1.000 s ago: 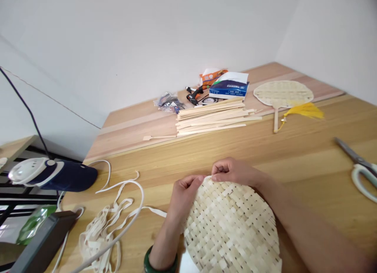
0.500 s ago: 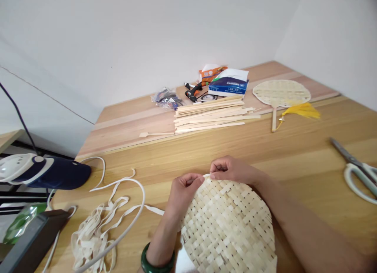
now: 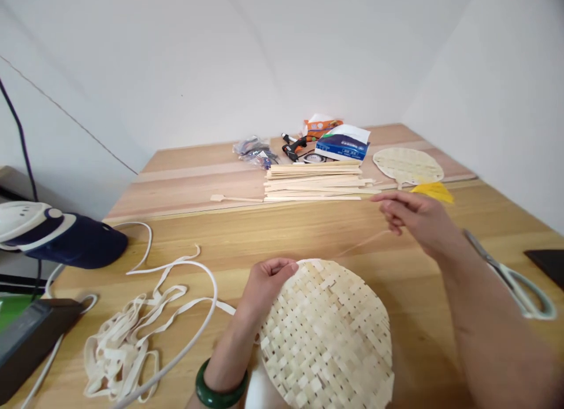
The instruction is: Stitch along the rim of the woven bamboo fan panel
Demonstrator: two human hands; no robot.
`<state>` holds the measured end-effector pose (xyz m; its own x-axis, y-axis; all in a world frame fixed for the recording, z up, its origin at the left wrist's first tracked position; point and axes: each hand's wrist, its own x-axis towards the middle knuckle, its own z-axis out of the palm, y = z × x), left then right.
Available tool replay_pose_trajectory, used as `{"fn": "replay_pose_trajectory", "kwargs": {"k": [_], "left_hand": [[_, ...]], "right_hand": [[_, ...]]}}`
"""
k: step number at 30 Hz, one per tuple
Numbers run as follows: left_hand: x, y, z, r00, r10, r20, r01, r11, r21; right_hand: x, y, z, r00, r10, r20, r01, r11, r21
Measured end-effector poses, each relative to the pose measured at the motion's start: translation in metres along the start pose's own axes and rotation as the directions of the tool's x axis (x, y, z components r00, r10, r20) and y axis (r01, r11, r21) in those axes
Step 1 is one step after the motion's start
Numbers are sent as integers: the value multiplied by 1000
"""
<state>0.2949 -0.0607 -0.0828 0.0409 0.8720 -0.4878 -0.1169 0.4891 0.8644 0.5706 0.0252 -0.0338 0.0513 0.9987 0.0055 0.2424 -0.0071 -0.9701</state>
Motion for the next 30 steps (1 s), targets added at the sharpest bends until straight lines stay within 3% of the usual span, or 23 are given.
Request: {"fn": "replay_pose_trajectory", "kwargs": {"k": [4,7,13,16,20,22,24,25,27,30], "left_hand": [[-6,3,-1,1000,-3,13,3,999,40],[-8,3,-1,998,28,50,-32,997,76],[-13,8,5,994,63,92,-74,989,130],[-14,9,5,993,68,99,-80,988,130],[-13,7,1,987,72,143,-82,994,69],[-13,7,0,983,61,170,-69,997,37],[-13,6,-1,980,52,192,-57,998,18],[-13,6,-1,978,51,202,-55,998,13],[-13,6,-1,976,52,210,-55,998,6],[-10,6,-3,981,48,188,-49,999,3]], "right_hand": [[-8,-9,-55,979,-3,-202,-41,975,-216],[-16,-2,-81,963,-12,-269,-41,981,-191],[-32,16,-86,950,-7,-312,-110,928,-356],[-31,23,-80,962,-64,-264,-63,894,-444],[-26,32,-56,984,-84,-156,6,895,-445],[-26,34,-31,995,-47,-86,17,946,-323],[-30,34,1,995,24,96,-18,997,-70],[-33,32,18,976,66,209,-71,997,20],[-39,26,49,885,138,444,-195,977,85],[-48,19,81,789,212,577,-293,955,50]]}}
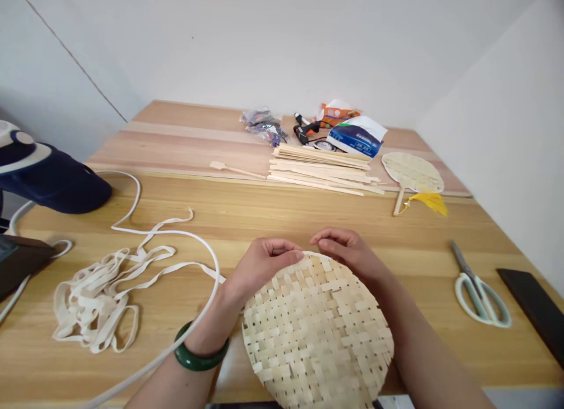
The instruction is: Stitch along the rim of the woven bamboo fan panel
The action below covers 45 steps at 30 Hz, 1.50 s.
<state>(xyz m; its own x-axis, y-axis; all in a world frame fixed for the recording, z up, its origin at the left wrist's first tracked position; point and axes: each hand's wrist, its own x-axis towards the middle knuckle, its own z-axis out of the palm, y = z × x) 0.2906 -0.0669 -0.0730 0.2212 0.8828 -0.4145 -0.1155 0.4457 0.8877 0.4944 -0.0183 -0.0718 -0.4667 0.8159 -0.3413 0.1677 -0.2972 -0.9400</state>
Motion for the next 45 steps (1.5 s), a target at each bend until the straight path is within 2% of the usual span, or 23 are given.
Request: {"fn": "replay_pose_trajectory", "kwargs": {"k": [3,6,15,20,29,37,45], "left_hand": [[3,-1,-3,999,-5,-44,5,1000,4],[7,-1,-4,996,-14,-85,16,1000,22],[11,-3,-2,993,-54,-105,54,999,-4],[12,-5,-2,993,-53,-108,52,999,-13],[11,-4,-3,993,-63,-95,60,997,-39],[11,-3,-1,997,-64,-31,61,995,-76],[12,-3,2,994,-104,-44,96,985,-145]], "right_hand": [[4,2,12,996,81,30,-82,996,31],[4,9,11,988,143,58,-147,987,67],[6,19,3,986,154,68,-159,984,84],[5,20,-1,976,175,127,-187,978,96],[3,13,0,964,232,131,-246,965,95],[3,16,2,982,178,60,-182,981,72],[4,19,4,987,116,115,-128,986,107]]}}
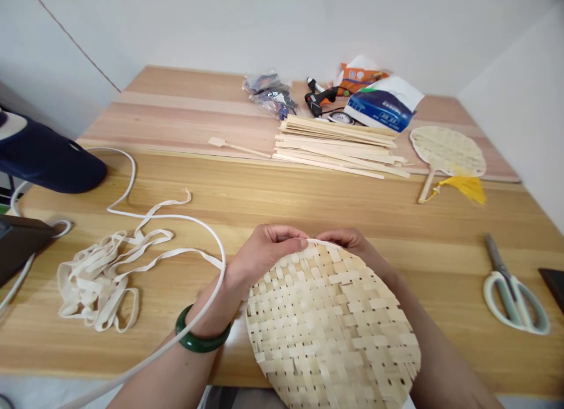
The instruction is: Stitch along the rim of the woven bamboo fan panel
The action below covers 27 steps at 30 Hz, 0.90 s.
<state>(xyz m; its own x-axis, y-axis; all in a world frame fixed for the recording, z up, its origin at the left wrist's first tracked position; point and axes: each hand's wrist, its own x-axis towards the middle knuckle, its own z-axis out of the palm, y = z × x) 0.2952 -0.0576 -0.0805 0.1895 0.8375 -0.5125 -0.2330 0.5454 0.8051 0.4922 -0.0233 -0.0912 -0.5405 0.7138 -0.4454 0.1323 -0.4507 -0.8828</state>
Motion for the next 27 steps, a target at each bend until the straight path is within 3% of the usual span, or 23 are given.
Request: {"fn": "replay_pose_trajectory", "kwargs": {"k": [21,27], "left_hand": [[1,-2,1,999,-24,36,24,999,22],[3,-3,0,1000,-20,14,20,1000,15]], "right_hand": [[0,2,0,999,-44,19,44,999,2],[1,-3,4,991,-136,-5,135,986,-93]]}}
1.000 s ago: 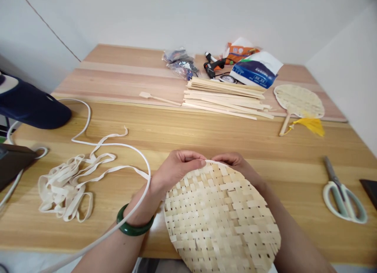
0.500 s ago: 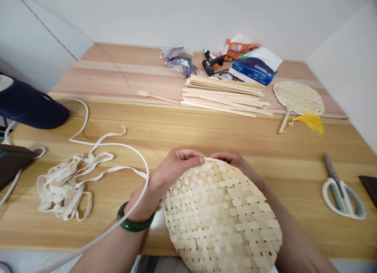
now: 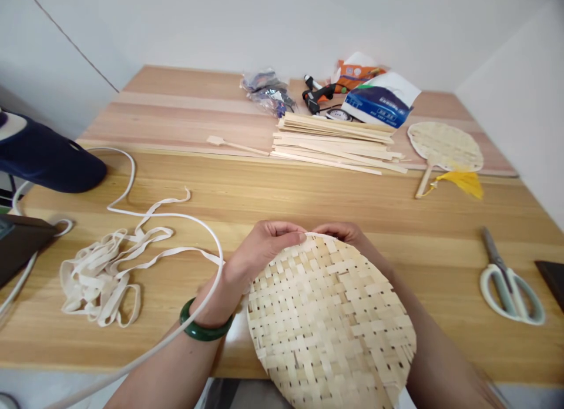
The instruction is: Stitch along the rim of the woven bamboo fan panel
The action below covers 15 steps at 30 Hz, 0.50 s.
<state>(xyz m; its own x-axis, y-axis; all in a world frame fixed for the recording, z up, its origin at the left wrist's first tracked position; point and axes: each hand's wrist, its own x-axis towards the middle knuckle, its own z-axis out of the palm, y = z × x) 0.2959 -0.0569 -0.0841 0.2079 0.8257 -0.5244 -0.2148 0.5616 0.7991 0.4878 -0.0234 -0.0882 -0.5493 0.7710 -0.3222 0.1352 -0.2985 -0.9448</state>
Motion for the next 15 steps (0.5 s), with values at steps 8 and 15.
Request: {"fn": "replay_pose_trajectory", "kwargs": {"k": [8,15], "left_hand": [[-1,0,-4,1000,-14,22,15,998,-53],[-1,0,-3,1000,-15,17,15,999,-36]], "right_hand": [[-3,-5,-6,995,69,-78,-70,997,-12],[-2,-1,-5,997,53,-55,-53,999,5]]}}
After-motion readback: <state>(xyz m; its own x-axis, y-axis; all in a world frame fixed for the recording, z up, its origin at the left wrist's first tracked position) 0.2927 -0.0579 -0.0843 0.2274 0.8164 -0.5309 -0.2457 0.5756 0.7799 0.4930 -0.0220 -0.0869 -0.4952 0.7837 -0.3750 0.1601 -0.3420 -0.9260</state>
